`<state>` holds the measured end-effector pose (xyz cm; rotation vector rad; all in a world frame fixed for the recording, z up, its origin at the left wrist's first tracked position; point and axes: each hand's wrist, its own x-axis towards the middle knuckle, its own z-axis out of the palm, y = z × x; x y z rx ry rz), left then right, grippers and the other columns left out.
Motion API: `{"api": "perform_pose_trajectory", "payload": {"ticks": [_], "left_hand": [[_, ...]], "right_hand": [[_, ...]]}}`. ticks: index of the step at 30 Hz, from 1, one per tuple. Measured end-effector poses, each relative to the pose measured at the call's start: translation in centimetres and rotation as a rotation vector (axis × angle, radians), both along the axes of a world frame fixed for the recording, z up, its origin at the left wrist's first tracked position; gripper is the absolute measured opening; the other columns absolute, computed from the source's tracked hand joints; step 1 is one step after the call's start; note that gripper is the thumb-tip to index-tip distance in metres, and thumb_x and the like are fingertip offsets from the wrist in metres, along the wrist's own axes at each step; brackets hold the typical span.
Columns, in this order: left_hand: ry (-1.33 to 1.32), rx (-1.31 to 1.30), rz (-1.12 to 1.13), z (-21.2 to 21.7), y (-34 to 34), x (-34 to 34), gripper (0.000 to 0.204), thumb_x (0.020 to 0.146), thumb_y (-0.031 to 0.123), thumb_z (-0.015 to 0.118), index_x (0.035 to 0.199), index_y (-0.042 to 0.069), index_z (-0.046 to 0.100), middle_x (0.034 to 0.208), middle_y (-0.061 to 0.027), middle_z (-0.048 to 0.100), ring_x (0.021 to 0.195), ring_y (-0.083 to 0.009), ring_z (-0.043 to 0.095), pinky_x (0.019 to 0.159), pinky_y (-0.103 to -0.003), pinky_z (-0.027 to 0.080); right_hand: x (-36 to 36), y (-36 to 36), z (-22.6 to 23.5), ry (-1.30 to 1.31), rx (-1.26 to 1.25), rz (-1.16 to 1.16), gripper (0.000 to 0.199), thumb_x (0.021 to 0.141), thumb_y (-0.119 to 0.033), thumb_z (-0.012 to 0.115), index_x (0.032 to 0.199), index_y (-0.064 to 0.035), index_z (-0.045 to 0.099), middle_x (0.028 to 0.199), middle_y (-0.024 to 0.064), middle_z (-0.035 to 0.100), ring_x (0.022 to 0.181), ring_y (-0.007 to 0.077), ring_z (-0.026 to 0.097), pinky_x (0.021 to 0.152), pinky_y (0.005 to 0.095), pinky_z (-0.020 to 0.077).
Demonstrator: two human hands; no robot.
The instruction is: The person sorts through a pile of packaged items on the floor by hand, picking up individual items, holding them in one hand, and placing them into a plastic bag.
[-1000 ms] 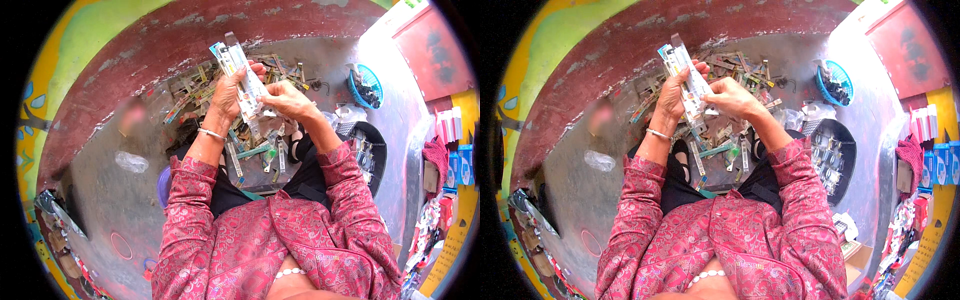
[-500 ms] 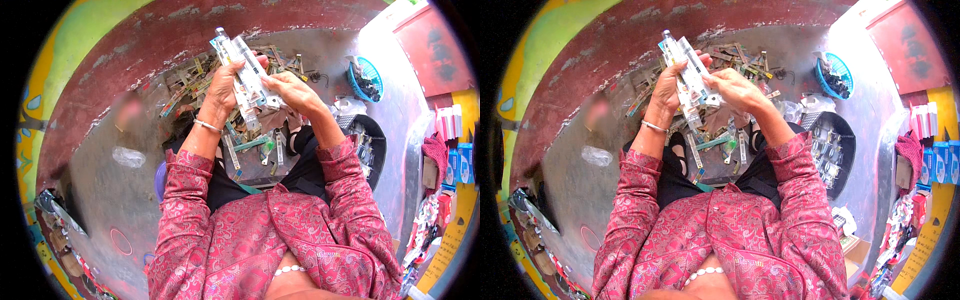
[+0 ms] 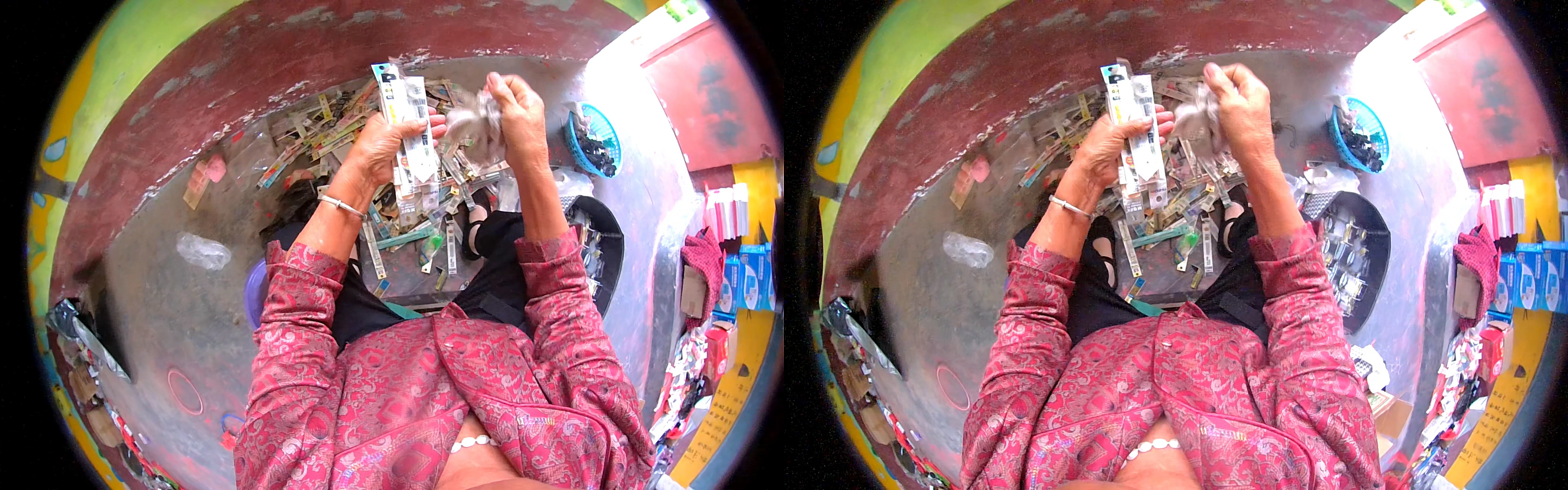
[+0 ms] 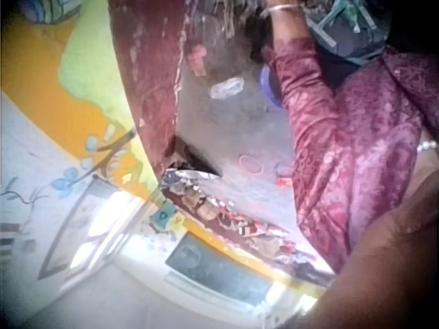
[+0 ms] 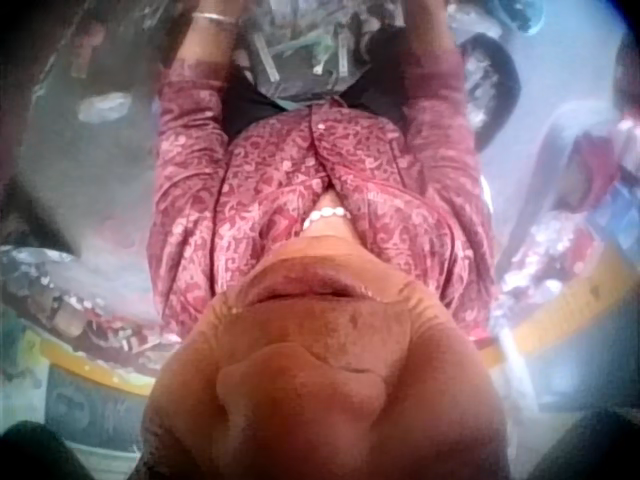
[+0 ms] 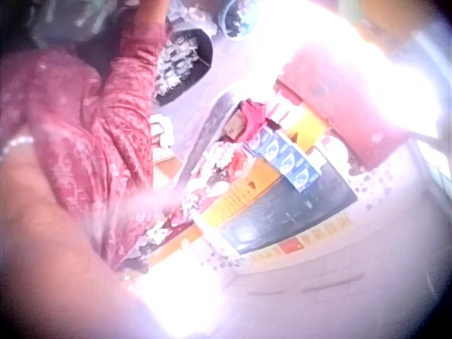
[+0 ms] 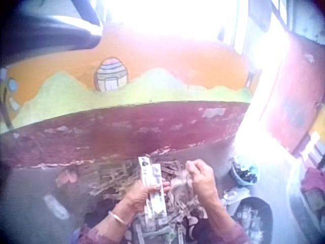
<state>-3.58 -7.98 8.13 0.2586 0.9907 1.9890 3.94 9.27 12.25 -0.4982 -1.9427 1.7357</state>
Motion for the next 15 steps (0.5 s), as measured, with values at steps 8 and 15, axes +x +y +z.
{"api": "perform_pose_trajectory", "payload": {"ticks": [8,15], "left_hand": [[0.181,-0.166,-0.175,0.3,0.2,1.8,0.035,0.072,0.002,0.061,0.104,-0.007,0.051,0.095,-0.0159,0.06,0.083,-0.024,0.063,0.069,-0.031,0.053],[0.035,-0.014,-0.004,0.0,-0.1,1.2,0.039,0.076,0.003,0.059,0.112,-0.005,0.047,0.105,-0.0182,0.057,0.091,-0.0252,0.06,0.074,-0.033,0.052]], "right_hand": [[-2.7,-2.4,-1.6,0.229,1.018,-0.011,0.013,0.077,-0.016,0.059,0.075,-0.005,0.052,0.074,0.012,0.052,0.068,0.0316,0.055,0.06,0.0385,0.0457],[-2.1,2.1,-0.3,0.169,0.489,-0.369,0.021,0.082,-0.022,0.056,0.074,-0.0026,0.059,0.068,0.0134,0.06,0.061,0.0267,0.058,0.059,0.0334,0.045]]}}
